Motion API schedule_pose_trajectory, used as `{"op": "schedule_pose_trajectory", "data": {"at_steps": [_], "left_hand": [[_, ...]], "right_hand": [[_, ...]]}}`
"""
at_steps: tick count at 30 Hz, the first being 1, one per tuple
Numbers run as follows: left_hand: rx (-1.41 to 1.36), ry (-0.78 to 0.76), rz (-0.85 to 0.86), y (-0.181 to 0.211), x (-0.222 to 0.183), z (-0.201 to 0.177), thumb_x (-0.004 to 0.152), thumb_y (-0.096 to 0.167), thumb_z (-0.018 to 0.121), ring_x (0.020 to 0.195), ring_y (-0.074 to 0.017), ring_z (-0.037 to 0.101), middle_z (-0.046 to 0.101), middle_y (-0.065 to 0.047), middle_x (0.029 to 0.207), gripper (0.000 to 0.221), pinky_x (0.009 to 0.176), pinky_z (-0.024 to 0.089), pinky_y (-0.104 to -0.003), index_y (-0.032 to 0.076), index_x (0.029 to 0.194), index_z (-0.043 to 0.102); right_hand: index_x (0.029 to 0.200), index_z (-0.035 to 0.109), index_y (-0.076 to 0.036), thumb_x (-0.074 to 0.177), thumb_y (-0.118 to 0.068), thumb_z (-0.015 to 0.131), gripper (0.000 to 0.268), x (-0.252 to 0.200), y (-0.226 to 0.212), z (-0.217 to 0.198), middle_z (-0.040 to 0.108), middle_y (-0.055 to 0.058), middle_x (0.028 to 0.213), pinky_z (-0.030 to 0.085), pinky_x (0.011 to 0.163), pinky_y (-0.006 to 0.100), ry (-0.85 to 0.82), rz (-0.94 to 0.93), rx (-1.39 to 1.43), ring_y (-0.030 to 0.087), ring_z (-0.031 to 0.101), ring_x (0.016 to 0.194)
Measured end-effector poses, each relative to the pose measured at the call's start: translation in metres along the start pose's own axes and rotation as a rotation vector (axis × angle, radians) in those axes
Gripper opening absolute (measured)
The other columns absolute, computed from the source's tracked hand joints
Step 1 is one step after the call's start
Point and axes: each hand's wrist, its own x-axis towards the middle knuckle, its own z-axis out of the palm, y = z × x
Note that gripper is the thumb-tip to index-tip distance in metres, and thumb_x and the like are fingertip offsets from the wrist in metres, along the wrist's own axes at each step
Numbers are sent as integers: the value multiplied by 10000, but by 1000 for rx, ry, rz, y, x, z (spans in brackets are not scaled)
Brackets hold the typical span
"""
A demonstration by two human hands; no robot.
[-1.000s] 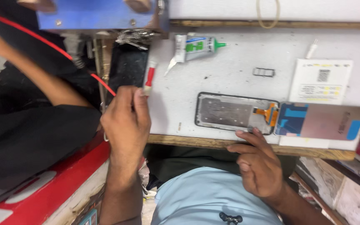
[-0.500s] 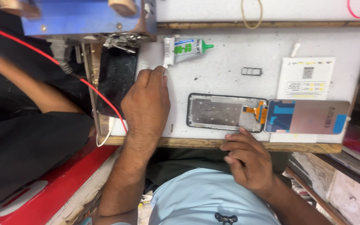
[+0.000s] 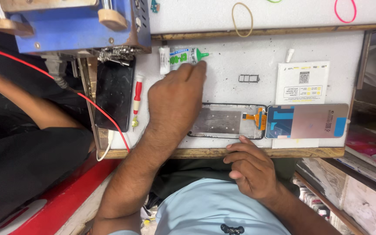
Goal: The person handles a disassembled smartphone, removes a protective film from a replacement screen, and applies adhesive to the phone frame. The person then aligns the screen with the frame and prepares to attach it.
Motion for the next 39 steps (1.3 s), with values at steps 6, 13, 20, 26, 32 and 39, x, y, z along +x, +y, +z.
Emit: {"op": "schedule_pose_trajectory", "data": {"at_steps": [6, 13, 20, 26, 32, 39], "left_hand": [[134, 75, -215, -27, -12, -23, 943, 243, 756, 866, -309, 716, 709, -110, 1047, 290, 692, 580, -417, 91, 1185, 707], [5, 68, -340, -35, -4, 1, 933, 290, 787, 791, -373, 705, 710, -197, 996, 335, 643, 562, -470, 13, 1106, 708], [-233, 168, -541, -39, -36, -18, 974, 206, 753, 693, -290, 722, 733, -127, 848, 270, 621, 564, -406, 24, 1160, 679], [-135, 199, -558, -50, -73, -46, 984, 165, 776, 670, -250, 700, 727, -91, 885, 183, 604, 560, -370, 82, 1141, 731], [41, 75, -410, -50, -81, -41, 940, 166, 788, 765, -298, 717, 713, -105, 963, 209, 655, 572, -397, 78, 1122, 739], [-61, 308, -420, -47, -67, -52, 966, 85, 783, 688, -228, 654, 699, -81, 964, 249, 608, 529, -340, 62, 1204, 710]], "right_hand": [[911, 584, -37, 1016, -189, 686, 211, -3, 1, 6, 753, 65, 1038, 479, 1151, 526, 55, 48, 79, 271, 713, 1129], [933, 710, -88, 895, -115, 742, 57, 5, -5, 2, 753, 50, 1009, 494, 1118, 501, -12, 13, -41, 257, 717, 1087], [999, 707, -75, 910, -91, 712, 91, 1, -9, -20, 755, 105, 1077, 470, 1157, 521, -13, 101, -12, 314, 696, 1187], [1222, 705, -99, 902, -215, 707, 340, 6, -9, -26, 651, 129, 1358, 205, 1231, 684, -54, 199, -413, 399, 479, 1425], [1378, 650, -118, 930, -399, 678, 529, 10, -6, -19, 575, 135, 1497, 134, 1205, 780, -169, 301, -539, 378, 428, 1482], [1346, 678, -152, 946, -411, 680, 477, -4, 3, -14, 583, 119, 1488, 97, 1239, 754, -149, 280, -570, 365, 426, 1500]]}}
